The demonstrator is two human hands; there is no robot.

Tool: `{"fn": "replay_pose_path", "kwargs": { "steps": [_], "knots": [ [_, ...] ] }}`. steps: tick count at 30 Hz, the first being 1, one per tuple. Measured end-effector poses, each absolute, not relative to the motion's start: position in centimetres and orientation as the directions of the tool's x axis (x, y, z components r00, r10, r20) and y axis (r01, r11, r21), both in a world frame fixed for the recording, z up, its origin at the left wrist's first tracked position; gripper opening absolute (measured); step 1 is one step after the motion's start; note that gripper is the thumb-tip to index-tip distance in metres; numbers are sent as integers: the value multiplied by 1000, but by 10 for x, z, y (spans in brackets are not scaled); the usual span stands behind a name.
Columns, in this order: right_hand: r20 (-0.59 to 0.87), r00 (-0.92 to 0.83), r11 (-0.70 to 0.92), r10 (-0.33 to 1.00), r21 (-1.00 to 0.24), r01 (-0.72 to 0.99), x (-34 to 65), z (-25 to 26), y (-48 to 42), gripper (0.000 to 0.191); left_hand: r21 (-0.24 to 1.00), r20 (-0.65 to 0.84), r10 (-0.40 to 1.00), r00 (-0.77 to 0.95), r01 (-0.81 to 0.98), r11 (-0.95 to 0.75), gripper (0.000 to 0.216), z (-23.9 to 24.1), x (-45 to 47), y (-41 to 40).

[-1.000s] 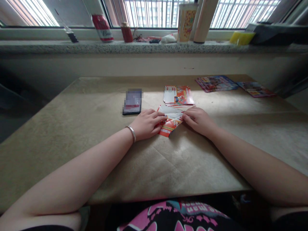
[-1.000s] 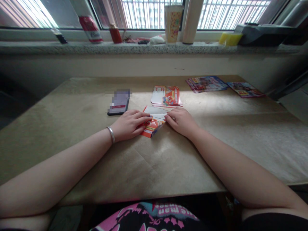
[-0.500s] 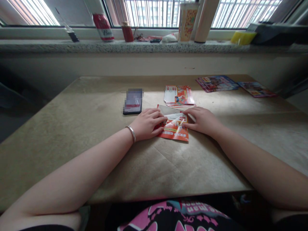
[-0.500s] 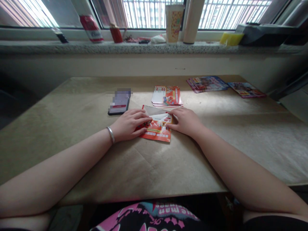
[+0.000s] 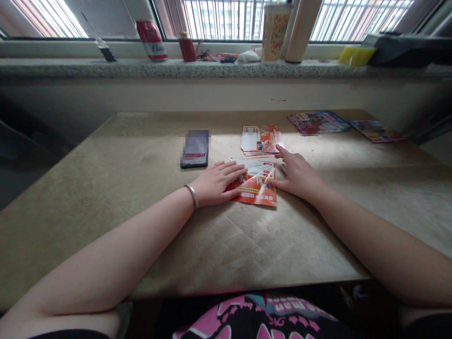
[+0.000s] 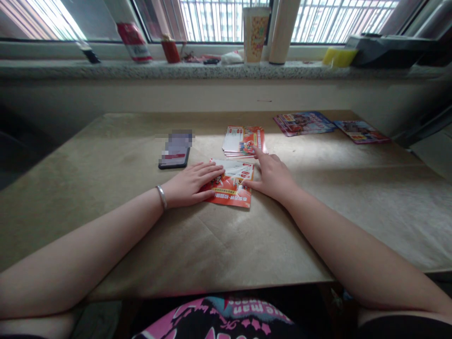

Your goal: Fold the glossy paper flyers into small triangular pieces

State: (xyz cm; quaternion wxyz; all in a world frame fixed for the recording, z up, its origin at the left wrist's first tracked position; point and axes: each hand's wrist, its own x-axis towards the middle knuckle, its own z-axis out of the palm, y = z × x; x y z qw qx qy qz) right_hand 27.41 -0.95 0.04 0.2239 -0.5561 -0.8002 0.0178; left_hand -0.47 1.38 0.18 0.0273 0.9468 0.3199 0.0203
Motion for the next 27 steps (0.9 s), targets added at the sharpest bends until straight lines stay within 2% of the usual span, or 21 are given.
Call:
{"fn": "replay_pose_path", "kwargs": {
  "steps": [6, 11, 17, 22, 27],
  "knots": [
    [407, -374, 492, 833, -238, 838, 270, 4, -13, 57, -5, 124, 627, 769, 632, -775, 58, 6, -5, 9],
    [355, -509, 597, 784, -206, 776, 265, 8, -17, 36, -71, 172, 656, 735, 673, -736, 50, 8, -3, 4],
    [319, -532, 607, 784, -217, 765, 269, 5, -12, 32, -105, 214, 641, 737, 669, -736, 47, 9, -2, 3],
    [355, -615, 700, 704, -203, 685, 268, 6, -14, 35, -24, 203, 576, 792, 592, -805, 41, 5, -2, 8],
    [304, -734, 795, 607, -216, 567, 264, 4, -14, 32, 29, 190, 560, 807, 565, -824, 43, 7, -3, 8]
  ]
}}
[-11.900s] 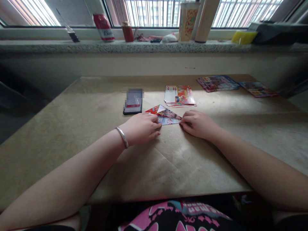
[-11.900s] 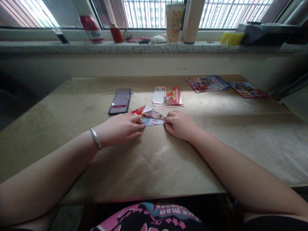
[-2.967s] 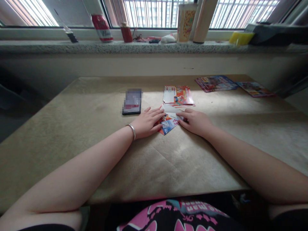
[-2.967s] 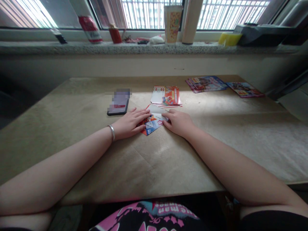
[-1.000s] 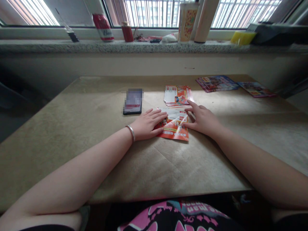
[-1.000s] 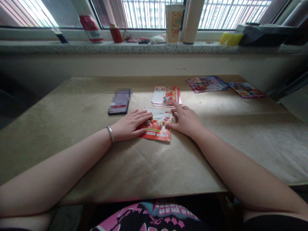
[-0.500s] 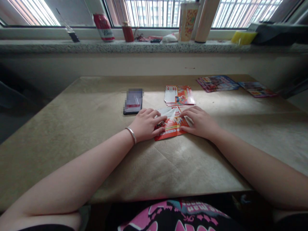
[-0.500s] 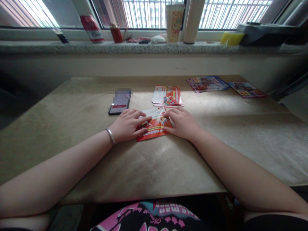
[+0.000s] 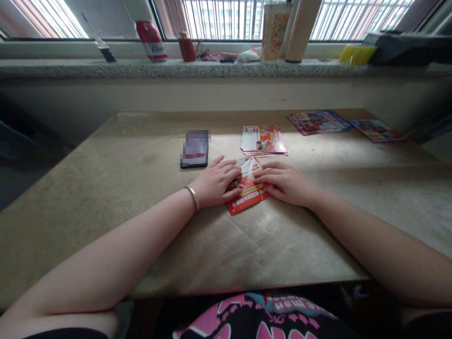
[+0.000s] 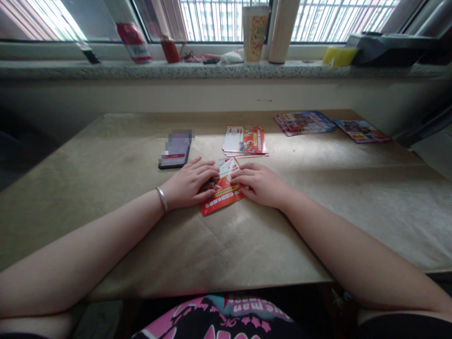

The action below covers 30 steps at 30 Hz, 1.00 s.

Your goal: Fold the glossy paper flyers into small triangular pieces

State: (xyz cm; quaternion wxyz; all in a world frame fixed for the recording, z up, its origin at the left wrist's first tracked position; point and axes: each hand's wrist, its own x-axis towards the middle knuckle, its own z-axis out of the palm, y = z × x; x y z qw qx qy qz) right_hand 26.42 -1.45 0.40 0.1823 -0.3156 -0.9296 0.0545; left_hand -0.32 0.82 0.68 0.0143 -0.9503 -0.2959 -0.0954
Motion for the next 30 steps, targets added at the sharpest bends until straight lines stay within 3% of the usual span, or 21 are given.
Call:
{"fn": "replay_pose_path", "kwargs": {
  "steps": [4, 10, 17, 30],
  "knots": [
    [305, -727, 788, 615, -250, 562, 266, 0, -12, 32, 4, 205, 514, 833, 524, -852, 45, 8, -3, 4],
    [299, -741, 798, 602, -249, 548, 266, 4, -13, 31, 0, 129, 564, 816, 568, -823, 44, 5, 0, 1],
    [255, -751, 793, 608, -220, 567, 271, 6, -12, 50, 60, -13, 655, 755, 655, -754, 59, 0, -5, 7],
    [251, -773, 811, 582, -121, 572, 289, 12, -3, 40, 78, -98, 637, 764, 644, -761, 76, 4, -15, 12]
  ]
}}
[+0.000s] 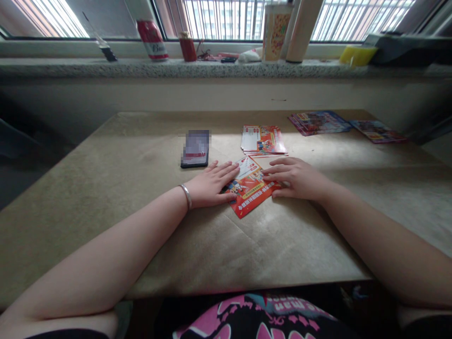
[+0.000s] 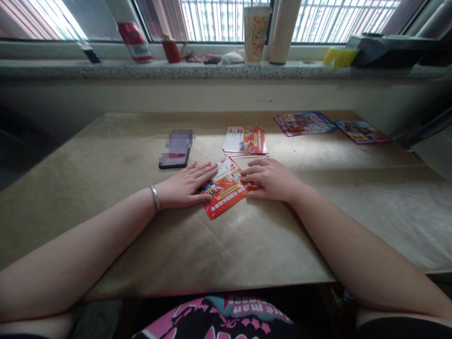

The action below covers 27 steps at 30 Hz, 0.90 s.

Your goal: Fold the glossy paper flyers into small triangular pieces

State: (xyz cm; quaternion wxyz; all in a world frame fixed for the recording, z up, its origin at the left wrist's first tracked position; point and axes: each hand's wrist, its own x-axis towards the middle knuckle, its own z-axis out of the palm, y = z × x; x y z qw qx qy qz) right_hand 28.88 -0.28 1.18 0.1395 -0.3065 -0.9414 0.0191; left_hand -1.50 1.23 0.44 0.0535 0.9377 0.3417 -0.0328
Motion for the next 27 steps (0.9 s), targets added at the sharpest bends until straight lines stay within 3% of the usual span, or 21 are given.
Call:
{"fn": "replay_pose_path", "kwargs": {
  "steps": [4, 13, 19, 27],
  "knots": [
    [284, -784, 830, 552, -104, 547, 285, 15, -8, 44, 43, -74, 639, 765, 643, -765, 70, 6, -18, 12],
    [264, -814, 843, 518, 5, 538, 278, 10, -9, 28, 4, 13, 641, 768, 641, -768, 67, 3, -17, 11],
    [257, -817, 835, 517, 58, 547, 274, 20, -13, 26, -29, 103, 561, 821, 566, -824, 41, 7, -24, 19],
    [317, -824, 844, 470, 111, 524, 270, 14, -15, 28, -49, 196, 421, 886, 438, -898, 37, 7, -29, 25]
  ]
}}
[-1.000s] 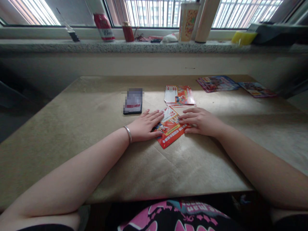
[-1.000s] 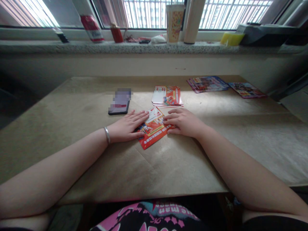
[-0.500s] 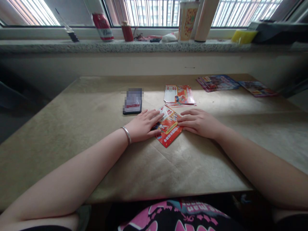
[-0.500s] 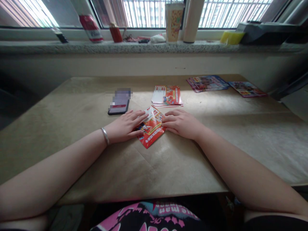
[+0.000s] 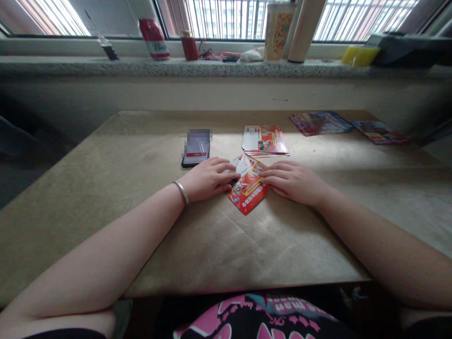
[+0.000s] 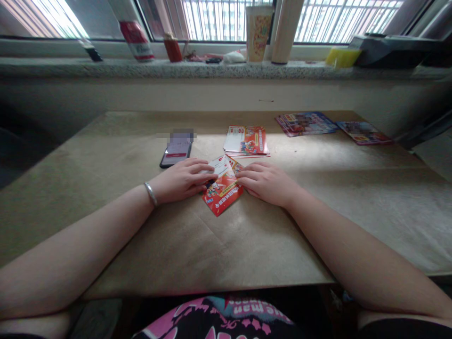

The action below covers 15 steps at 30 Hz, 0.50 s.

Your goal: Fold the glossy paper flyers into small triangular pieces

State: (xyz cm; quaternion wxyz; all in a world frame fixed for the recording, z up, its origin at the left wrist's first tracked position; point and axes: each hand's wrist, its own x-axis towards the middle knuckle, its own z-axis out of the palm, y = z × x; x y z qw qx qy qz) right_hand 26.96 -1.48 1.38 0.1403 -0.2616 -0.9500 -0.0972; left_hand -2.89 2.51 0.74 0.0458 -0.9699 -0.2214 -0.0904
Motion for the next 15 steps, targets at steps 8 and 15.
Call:
{"fn": "replay_pose_path", "kwargs": {
  "steps": [8, 15],
  "knots": [
    [292, -832, 850, 471, 101, 517, 265, 7, -11, 30, 38, 168, 448, 878, 448, -893, 38, 4, -29, 29],
    [327, -735, 789, 594, -60, 612, 273, 7, -12, 24, 115, 110, 478, 871, 467, -877, 37, 20, -40, 31]
  ]
}}
